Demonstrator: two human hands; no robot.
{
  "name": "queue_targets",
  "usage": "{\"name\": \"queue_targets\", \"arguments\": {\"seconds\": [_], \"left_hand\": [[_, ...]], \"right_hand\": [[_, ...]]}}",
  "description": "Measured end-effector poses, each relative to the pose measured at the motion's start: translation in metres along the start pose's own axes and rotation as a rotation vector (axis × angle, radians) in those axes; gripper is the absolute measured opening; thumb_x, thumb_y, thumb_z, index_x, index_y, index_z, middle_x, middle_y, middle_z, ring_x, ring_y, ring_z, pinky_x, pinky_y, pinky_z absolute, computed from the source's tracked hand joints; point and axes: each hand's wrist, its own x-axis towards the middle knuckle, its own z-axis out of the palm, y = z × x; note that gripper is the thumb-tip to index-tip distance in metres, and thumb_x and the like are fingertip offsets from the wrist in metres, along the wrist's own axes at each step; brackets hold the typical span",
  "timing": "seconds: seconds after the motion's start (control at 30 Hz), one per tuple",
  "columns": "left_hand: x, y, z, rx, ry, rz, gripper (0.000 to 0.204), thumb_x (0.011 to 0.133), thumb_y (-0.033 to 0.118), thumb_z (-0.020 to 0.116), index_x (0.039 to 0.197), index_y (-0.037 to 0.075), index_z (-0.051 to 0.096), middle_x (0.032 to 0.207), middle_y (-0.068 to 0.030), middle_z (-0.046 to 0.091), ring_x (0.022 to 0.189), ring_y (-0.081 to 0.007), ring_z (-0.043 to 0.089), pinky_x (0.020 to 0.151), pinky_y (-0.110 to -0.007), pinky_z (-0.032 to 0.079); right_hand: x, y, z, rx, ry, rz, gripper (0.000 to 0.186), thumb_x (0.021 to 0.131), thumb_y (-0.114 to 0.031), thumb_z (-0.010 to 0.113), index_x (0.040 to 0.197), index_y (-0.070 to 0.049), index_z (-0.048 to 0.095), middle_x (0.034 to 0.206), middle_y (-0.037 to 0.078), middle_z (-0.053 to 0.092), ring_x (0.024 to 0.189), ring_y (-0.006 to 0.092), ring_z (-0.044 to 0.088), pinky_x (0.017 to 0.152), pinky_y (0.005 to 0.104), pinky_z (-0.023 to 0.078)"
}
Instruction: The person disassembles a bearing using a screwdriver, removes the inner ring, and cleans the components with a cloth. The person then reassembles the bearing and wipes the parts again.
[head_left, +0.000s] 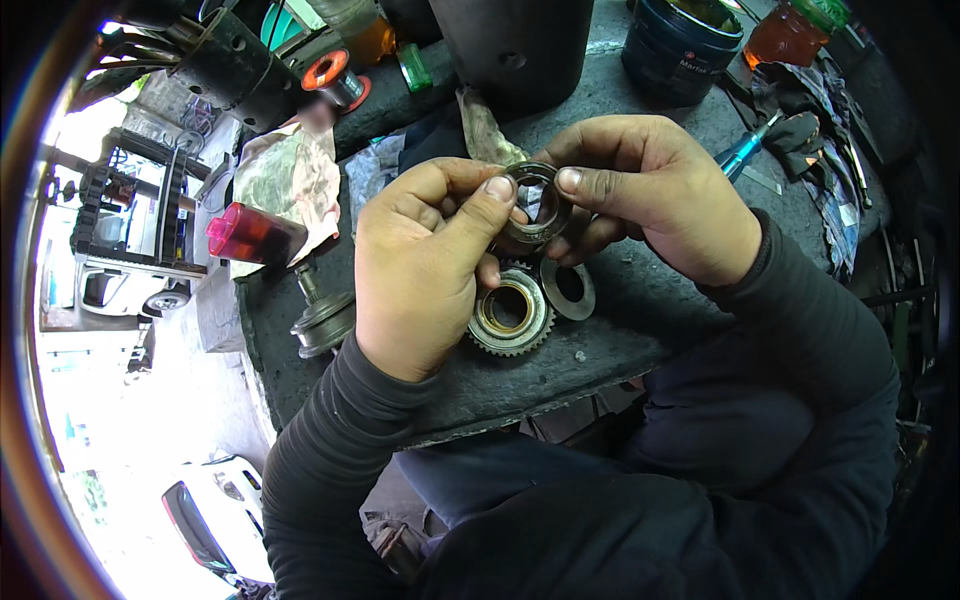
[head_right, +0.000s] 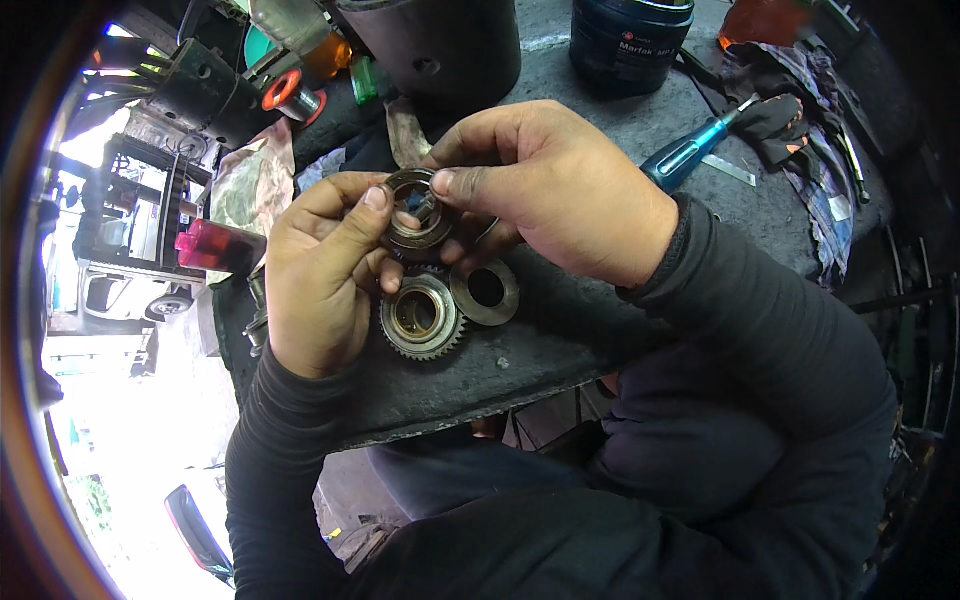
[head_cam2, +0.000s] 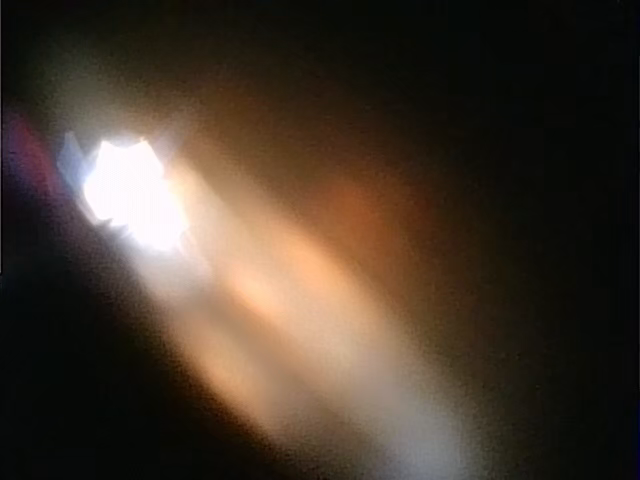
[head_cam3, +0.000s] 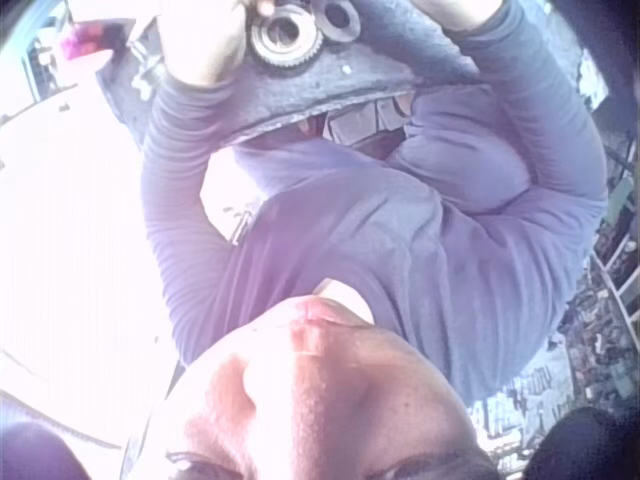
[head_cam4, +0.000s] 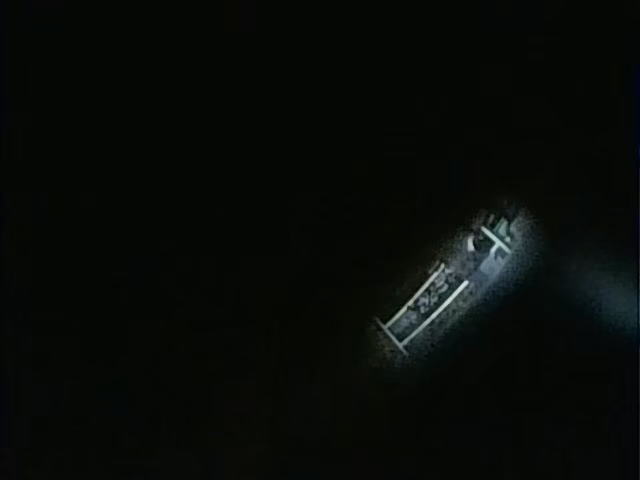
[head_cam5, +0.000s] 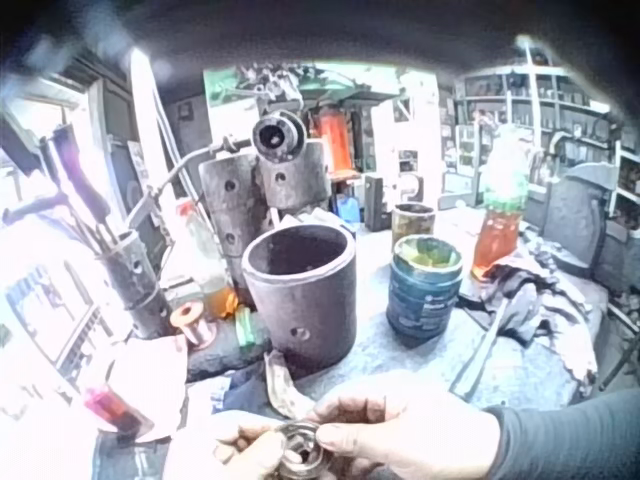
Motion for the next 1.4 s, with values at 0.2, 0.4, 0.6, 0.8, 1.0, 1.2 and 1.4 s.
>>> {"name": "queue_targets", "arguments": {"seconds": [0.2,0.4,0.6,0.8,1.0,1.2,1.4], "left_hand": [[0.001,0.002,0.001,-0.082,0.001,-0.084,0.02,0.093,0.01,0.061,0.104,-0.007,0.06,0.081,-0.0082,0.067,0.059,-0.0059,0.058,0.05,-0.015,0.045],[-0.001,0.003,0.004,0.116,0.007,0.022,0.019,0.092,0.01,0.062,0.104,-0.004,0.061,0.083,-0.0053,0.066,0.066,-0.0042,0.059,0.054,-0.015,0.046],[-0.004,0.003,0.007,0.121,0.017,0.071,0.018,0.091,0.01,0.063,0.104,-0.002,0.06,0.087,-0.003,0.065,0.071,-0.003,0.059,0.058,-0.015,0.047],[-0.003,0.002,0.003,-0.023,-0.027,-0.001,0.018,0.091,0.008,0.061,0.105,-0.002,0.058,0.088,-0.0043,0.063,0.068,-0.0048,0.056,0.059,-0.017,0.046],[-0.002,0.001,0.003,-0.135,-0.062,-0.029,0.016,0.091,0.008,0.061,0.103,-0.002,0.058,0.087,-0.0044,0.063,0.066,-0.0055,0.056,0.06,-0.018,0.045],[-0.006,0.001,0.006,0.074,-0.047,0.158,0.011,0.089,0.005,0.063,0.097,-0.001,0.059,0.085,-0.0034,0.063,0.071,-0.0056,0.057,0.064,-0.019,0.046],[-0.006,-0.002,0.01,0.134,-0.105,0.243,0.008,0.084,0.003,0.065,0.088,-0.001,0.06,0.077,-0.0062,0.061,0.075,-0.0091,0.059,0.067,-0.025,0.048]], "right_hand": [[0.001,-0.002,-0.001,-0.017,0.002,0.046,0.025,0.094,-0.012,0.057,0.113,0.005,0.058,0.095,0.012,0.068,0.076,0.0185,0.07,0.065,0.0265,0.059],[0.001,0.005,0.002,-0.363,0.05,-0.187,0.021,0.094,-0.009,0.057,0.109,0.005,0.06,0.091,0.007,0.067,0.078,0.011,0.065,0.069,0.0244,0.055],[0.0,0.006,0.003,-0.679,0.095,-0.413,0.017,0.093,-0.003,0.055,0.107,0.004,0.061,0.088,0.004,0.066,0.076,0.0074,0.061,0.068,0.0218,0.05],[-0.003,0.007,0.009,-0.825,0.142,-0.543,0.014,0.091,0.002,0.055,0.104,0.004,0.06,0.079,0.007,0.064,0.069,0.0092,0.062,0.063,0.0232,0.05],[-0.003,0.009,0.012,-0.818,0.176,-0.574,0.012,0.09,0.002,0.056,0.102,0.004,0.06,0.075,0.008,0.063,0.066,0.0104,0.062,0.06,0.024,0.049],[-0.002,0.006,0.011,-0.857,0.131,-0.55,0.01,0.089,0.001,0.057,0.099,0.003,0.06,0.074,0.008,0.063,0.065,0.0116,0.063,0.06,0.0252,0.049],[-0.01,-0.008,0.003,-0.878,0.011,-0.481,0.011,0.089,-0.006,0.058,0.093,0.004,0.059,0.075,0.008,0.064,0.066,0.0124,0.063,0.059,0.0245,0.048]]}}
